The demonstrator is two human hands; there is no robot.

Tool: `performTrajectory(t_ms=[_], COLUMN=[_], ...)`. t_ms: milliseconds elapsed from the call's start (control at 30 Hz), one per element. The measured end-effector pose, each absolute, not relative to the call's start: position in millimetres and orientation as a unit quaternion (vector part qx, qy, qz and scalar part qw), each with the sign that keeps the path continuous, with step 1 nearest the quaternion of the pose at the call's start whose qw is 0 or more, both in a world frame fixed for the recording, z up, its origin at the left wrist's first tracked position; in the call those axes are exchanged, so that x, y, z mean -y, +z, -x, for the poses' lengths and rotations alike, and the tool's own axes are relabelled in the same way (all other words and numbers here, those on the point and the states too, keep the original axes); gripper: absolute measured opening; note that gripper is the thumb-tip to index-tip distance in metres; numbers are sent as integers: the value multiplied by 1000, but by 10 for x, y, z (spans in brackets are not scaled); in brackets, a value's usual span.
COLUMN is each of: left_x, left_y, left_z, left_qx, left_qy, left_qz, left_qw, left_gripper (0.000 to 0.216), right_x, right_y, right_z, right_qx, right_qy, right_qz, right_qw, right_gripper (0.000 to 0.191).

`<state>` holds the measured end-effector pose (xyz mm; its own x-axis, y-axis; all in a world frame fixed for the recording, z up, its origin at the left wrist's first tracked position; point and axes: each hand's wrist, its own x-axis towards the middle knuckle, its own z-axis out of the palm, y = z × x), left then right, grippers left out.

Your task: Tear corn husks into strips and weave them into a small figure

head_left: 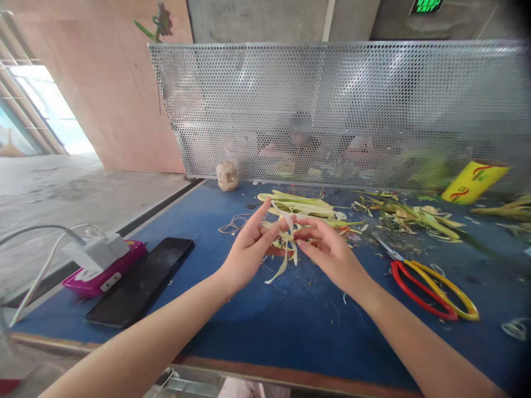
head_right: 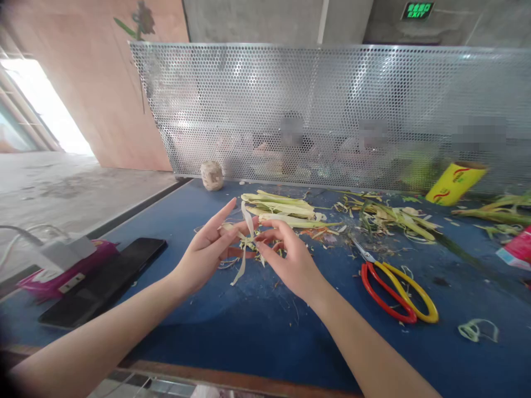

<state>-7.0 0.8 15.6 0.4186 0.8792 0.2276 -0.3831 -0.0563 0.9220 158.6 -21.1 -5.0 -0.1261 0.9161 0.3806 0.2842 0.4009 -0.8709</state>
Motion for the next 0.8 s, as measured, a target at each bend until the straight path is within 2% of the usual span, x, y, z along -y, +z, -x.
performTrajectory(t_ms=[133,333,433,633,800], left_x=[-14,8,6,-4,19], left_y=[136,116,92,72,50], left_z=[68,45,38,46,38], left_qx=[-233,-246,-258,-262,-260], left_qy=[481,443,424,435,413], left_qz=[-551,-585,-605,-629,-659], left_qw=[641,633,623,589,572], left_gripper=[70,73,74,76,73], right_x=[234,215,197,202,201], right_y=[2,-39,-79,-53,-54], right_z=[-1583,-1550,-1532,-1546,-1545], right_qx=[645,604,617,651,641], right_qy=[395,531,507,457,452], right_qz=[438,339,365,413,436], right_qw=[487,488,479,443,442], right_gripper=[35,36,33,14,14])
